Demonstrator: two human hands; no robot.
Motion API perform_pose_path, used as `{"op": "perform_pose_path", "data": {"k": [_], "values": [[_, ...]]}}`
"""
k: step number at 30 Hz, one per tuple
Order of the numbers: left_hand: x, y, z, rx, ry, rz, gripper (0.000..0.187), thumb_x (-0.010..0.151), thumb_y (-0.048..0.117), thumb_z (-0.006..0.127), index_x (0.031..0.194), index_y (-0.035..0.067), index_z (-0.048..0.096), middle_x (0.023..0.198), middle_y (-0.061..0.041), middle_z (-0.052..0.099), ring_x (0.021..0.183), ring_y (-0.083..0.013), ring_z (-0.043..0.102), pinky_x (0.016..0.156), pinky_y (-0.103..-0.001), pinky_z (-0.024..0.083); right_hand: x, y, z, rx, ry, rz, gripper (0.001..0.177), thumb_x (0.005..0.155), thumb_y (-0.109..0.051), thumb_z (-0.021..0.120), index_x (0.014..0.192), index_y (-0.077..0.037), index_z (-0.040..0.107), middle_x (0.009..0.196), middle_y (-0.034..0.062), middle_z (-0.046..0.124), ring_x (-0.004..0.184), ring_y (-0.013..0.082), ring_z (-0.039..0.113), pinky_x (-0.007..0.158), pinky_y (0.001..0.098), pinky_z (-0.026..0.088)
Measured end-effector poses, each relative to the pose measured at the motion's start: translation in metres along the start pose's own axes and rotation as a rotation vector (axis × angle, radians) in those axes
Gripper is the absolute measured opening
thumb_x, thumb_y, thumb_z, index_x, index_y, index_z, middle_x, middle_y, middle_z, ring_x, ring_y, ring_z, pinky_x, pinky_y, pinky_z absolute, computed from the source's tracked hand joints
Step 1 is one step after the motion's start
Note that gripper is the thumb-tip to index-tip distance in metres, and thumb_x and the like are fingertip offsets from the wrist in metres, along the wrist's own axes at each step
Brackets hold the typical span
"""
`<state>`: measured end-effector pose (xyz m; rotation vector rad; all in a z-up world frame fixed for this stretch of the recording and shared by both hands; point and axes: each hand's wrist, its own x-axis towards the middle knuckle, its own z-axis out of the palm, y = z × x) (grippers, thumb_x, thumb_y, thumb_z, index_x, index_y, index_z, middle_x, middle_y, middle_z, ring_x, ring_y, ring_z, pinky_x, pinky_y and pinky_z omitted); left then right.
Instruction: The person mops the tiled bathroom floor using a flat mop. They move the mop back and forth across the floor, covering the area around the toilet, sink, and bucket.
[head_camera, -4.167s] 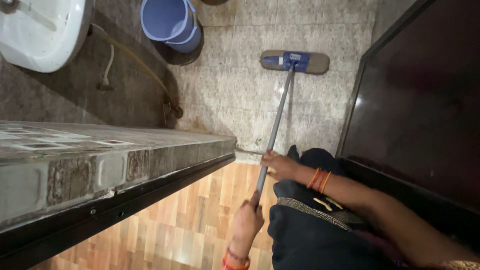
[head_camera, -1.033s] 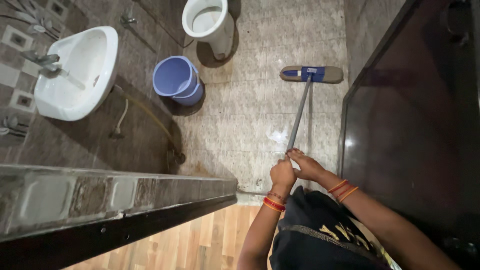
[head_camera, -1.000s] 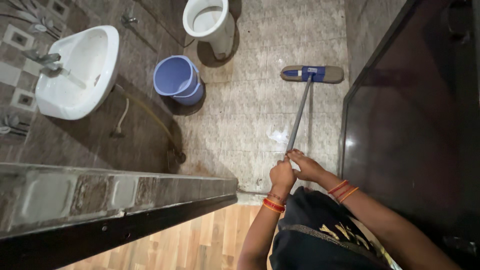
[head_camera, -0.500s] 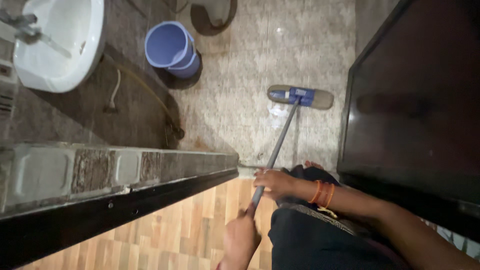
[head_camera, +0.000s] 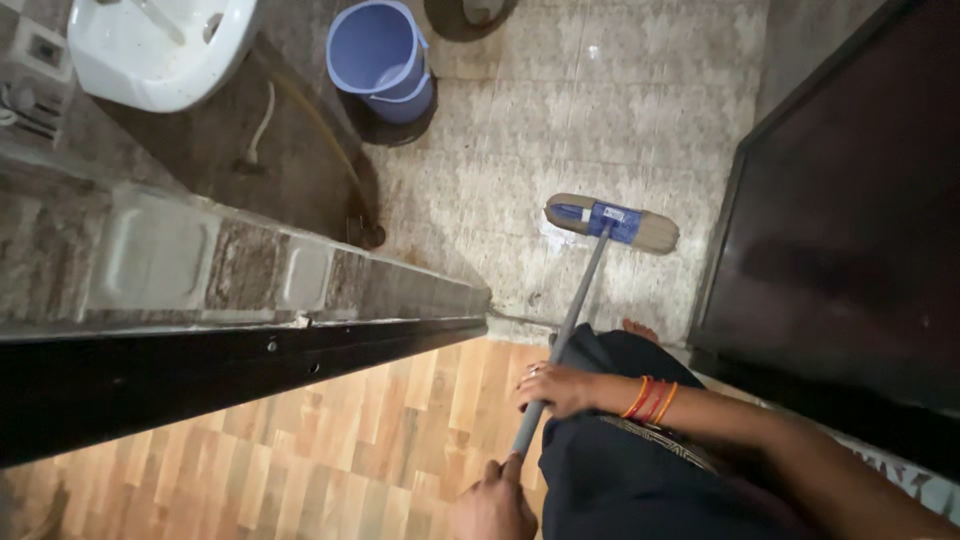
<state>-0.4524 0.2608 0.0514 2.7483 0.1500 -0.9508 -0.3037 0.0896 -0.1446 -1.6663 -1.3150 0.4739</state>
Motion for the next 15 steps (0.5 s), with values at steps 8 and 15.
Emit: {"op": "perform_pose_path", "data": {"k": [8,15], "values": [[0.069,0.063,0.009,-0.148,0.251,0.304,0.04,0.077,0.01,0.065,0.116,0.002,0.06,0.096,-0.021,0.068,0.073,-0.0381,0.07,0.062,-0.049,0.057,-0.033,0.011,-0.047,-0.286,0.063,0.48,0.041,0.065,-0.007,0.075,0.105,-0.011,0.068,0.115,0.0091,0.07,0.131,0.0383,0.051,0.113,0.0551,0.031],[0.164,0.131,0.029,-0.225,0.413,0.427,0.022,0.084,0.009,0.064,0.104,-0.001,0.064,0.1,-0.023,0.069,0.08,-0.0374,0.072,0.068,-0.046,0.058,-0.065,0.015,-0.08,-0.29,0.468,0.44,0.036,0.073,-0.019,0.084,0.105,-0.007,0.07,0.112,0.0131,0.069,0.131,0.0453,0.048,0.114,0.0581,0.024]]}}
